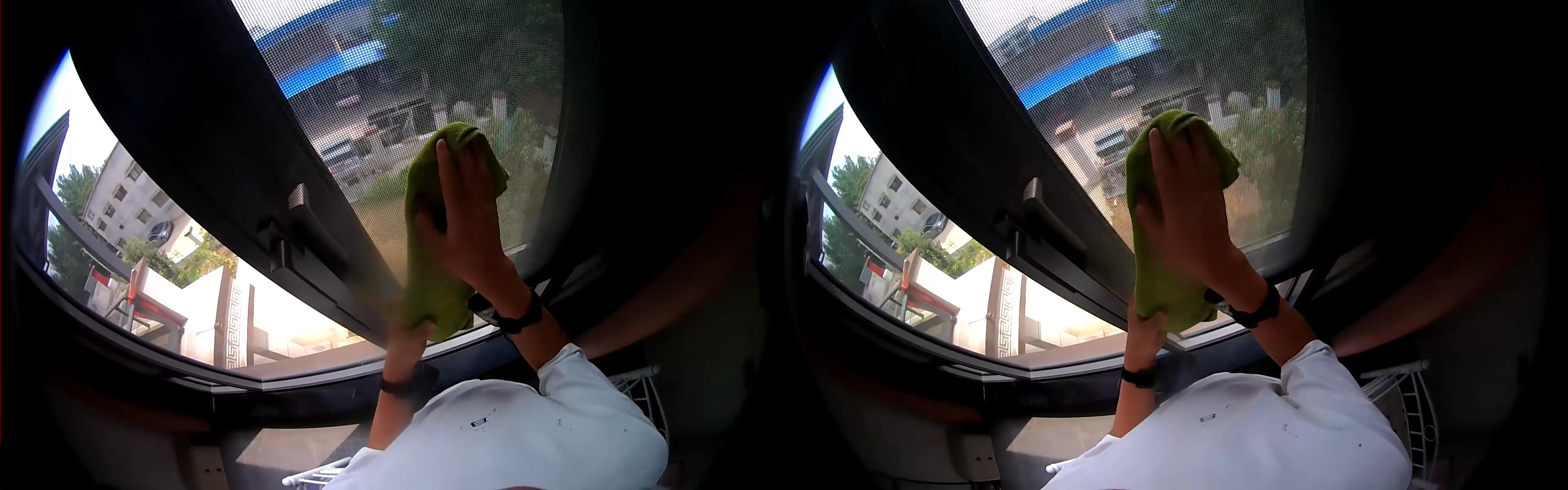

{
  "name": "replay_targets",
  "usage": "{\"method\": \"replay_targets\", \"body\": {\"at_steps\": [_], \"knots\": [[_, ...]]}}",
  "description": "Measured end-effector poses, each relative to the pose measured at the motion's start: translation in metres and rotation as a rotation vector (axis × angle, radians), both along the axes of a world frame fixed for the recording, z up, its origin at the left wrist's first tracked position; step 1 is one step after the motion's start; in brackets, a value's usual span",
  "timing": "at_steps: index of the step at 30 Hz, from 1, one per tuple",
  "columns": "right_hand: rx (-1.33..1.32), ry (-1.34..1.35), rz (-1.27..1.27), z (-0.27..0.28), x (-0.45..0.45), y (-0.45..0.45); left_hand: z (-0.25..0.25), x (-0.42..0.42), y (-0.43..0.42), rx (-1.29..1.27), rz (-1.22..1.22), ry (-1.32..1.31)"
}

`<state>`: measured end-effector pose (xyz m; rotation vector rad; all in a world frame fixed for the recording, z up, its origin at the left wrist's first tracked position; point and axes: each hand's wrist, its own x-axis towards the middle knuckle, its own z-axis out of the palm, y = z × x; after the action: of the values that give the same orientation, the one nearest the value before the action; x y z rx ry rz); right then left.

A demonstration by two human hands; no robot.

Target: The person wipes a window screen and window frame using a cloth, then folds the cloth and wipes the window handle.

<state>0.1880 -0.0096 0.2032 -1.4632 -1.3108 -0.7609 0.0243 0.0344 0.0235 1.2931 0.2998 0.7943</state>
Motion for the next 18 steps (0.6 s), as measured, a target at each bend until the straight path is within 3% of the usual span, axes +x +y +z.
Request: {"method": "replay_targets", "body": {"at_steps": [1, 4, 6, 8, 9, 12, 18], "knots": [[-0.078, -0.032, -0.005, 0.014, -0.001, 0.002, 0.016, 0.001, -0.005, 0.079, 0.096, 0.209], [-0.011, -0.258, -0.003, 0.033, -0.002, 0.011, 0.050, 0.004, -0.008, 0.215, 0.049, 0.279], [0.059, -0.208, 0.086, 0.035, 0.001, 0.014, 0.054, 0.006, -0.005, 0.127, 0.026, 0.280], [0.056, -0.229, 0.030, 0.031, 0.013, 0.006, 0.060, 0.010, 0.002, 0.348, -0.110, 0.423], [0.042, -0.169, -0.035, 0.023, 0.020, 0.002, 0.060, 0.018, 0.003, 0.541, -0.185, 0.292], [-0.036, -0.017, -0.200, 0.001, 0.043, -0.014, 0.064, 0.032, 0.003, 0.572, -0.306, 0.278], [0.097, 0.238, -0.331, -0.031, 0.065, -0.023, 0.062, 0.036, -0.012, 0.591, -0.280, 0.377]]}}
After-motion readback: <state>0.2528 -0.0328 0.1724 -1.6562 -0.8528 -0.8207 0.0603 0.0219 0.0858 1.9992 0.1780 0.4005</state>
